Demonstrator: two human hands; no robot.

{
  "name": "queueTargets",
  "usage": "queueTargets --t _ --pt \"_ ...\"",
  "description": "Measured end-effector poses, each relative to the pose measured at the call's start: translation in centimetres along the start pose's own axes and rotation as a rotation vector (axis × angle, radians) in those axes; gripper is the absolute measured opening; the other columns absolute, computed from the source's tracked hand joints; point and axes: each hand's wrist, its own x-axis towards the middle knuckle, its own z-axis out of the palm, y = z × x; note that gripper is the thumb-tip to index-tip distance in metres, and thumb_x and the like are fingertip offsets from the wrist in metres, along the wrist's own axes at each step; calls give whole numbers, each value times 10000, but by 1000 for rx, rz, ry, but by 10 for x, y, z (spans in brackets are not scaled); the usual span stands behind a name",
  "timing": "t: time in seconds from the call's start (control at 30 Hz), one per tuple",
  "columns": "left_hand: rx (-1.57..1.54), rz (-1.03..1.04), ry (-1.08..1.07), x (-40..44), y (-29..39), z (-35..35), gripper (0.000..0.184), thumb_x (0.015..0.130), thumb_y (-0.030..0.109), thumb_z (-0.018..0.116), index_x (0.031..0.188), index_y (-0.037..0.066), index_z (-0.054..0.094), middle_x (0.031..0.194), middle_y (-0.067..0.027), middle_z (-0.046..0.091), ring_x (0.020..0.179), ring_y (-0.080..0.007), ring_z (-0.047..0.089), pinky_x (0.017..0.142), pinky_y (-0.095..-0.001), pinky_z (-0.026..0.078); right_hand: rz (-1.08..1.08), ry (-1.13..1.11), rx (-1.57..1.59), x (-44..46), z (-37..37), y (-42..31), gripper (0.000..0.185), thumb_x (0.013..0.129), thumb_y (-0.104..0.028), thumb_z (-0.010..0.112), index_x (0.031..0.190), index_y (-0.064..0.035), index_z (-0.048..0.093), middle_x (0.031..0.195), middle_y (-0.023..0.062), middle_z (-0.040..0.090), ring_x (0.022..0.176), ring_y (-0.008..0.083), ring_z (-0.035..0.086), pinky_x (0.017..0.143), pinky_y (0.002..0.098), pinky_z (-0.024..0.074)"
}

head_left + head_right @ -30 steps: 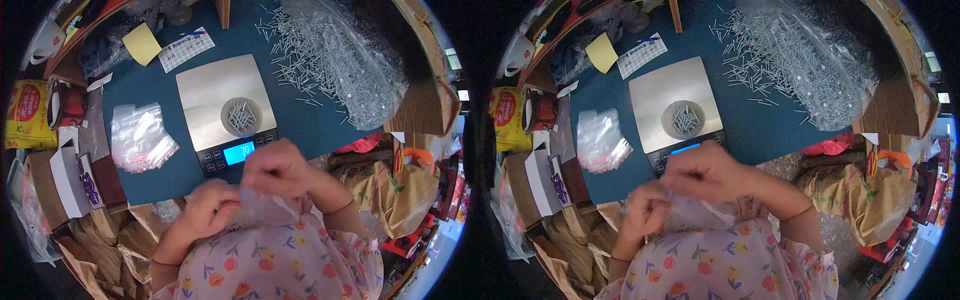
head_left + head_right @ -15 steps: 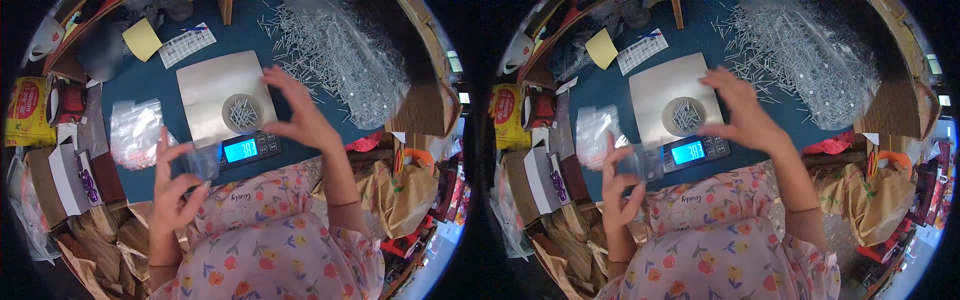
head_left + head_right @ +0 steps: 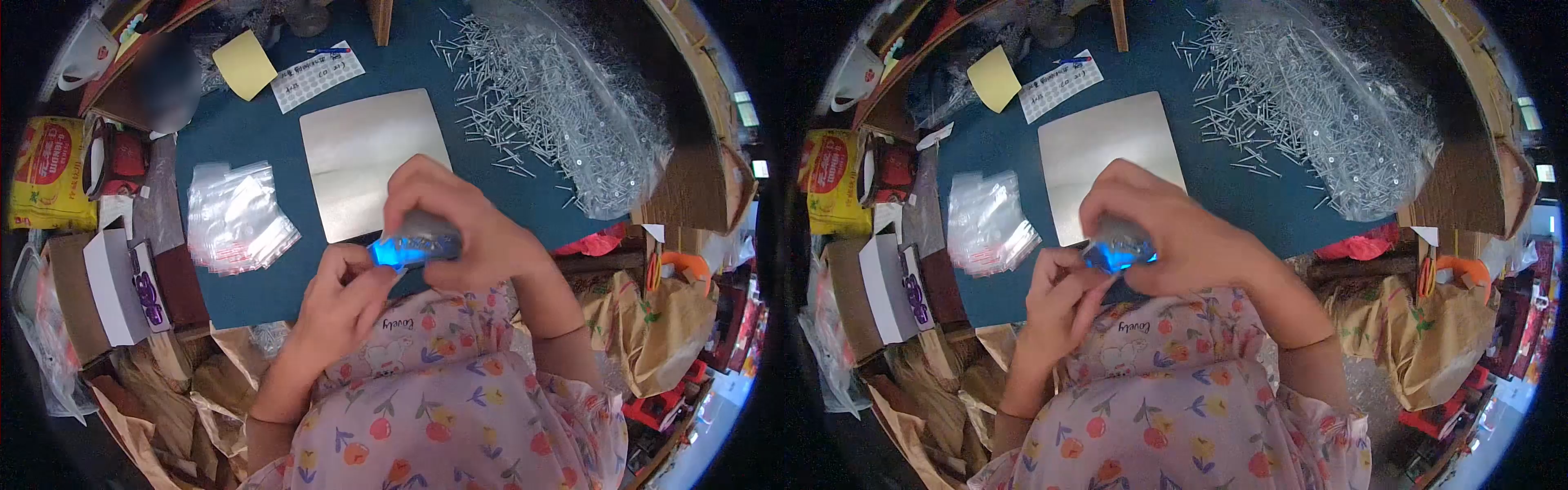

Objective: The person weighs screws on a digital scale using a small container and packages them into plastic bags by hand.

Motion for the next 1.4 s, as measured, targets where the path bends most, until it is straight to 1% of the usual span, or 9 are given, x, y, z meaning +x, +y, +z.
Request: queueTargets --t 0.17,0.37,0.47,0.57,0.63,0.73,0.87,1.07,1.4 --pt "-9 -4 2 1 4 2 163 788 -14 685 943 17 649 892 -93 485 677 -177 513 584 -268 439 -54 -49 -386 6 14 -28 392 575 -13 678 946 -109 597 957 93 514 940 311 520 794 411 431" --pt "39 -39 46 -4 4 -2 138 737 -31 689 861 26 667 975 -142 502 847 -240 528 714 -299 457 -40 76 -287 -2 -2 -9 527 604 -65 718 1110 -119 578 1070 99 541 1028 319 518 844 372 430" --pt "93 14 106 1 6 -7 126 764 -33 673 873 30 663 1023 -159 513 818 -235 553 706 -287 469 260 192 -91 -15 1 31 615 635 -164 779 1197 -123 532 1155 94 542 1103 311 509 948 394 376" --pt "39 40 179 4 1 -13 114 797 -14 672 903 18 647 1112 -189 532 836 -239 616 731 -291 503 129 165 -511 -23 1 54 733 645 -275 831 1269 -132 473 1254 68 527 1174 285 508 1043 425 283" --pt "-223 -87 228 -2 -2 -8 95 806 -5 666 896 9 638 1188 -233 532 933 -286 641 804 -319 514 78 168 -529 -19 -1 39 646 662 -280 819 1217 -132 524 1234 50 548 1156 265 522 1040 425 258" --pt "-188 -61 183 -3 0 -12 78 818 0 656 890 -5 626 1237 -271 519 1031 -324 635 867 -353 508 -10 84 -419 -19 -2 18 462 685 -254 793 1087 -132 602 1112 26 595 1089 227 554 987 404 282" --pt "-317 2 143 -7 0 -12 114 804 -3 646 915 -16 621 1223 -290 521 1009 -318 643 866 -348 511 -51 -20 -373 -23 4 -4 214 697 -179 759 873 -132 647 890 1 616 919 185 596 863 372 342" --pt "-246 -27 0 9 18 -15 181 750 -3 672 928 -5 638 1069 -191 630 902 -250 667 807 -313 526 -299 13 -511 -28 13 -18 168 676 -144 698 796 -102 588 731 8 507 750 181 552 765 350 398" --pt "-380 -159 -4 0 19 -15 117 755 -55 693 856 -8 658 898 -136 679 863 -227 672 749 -300 540 -286 110 -483 -25 24 -20 198 649 -193 728 664 -115 547 663 -4 474 631 160 516 700 334 399"
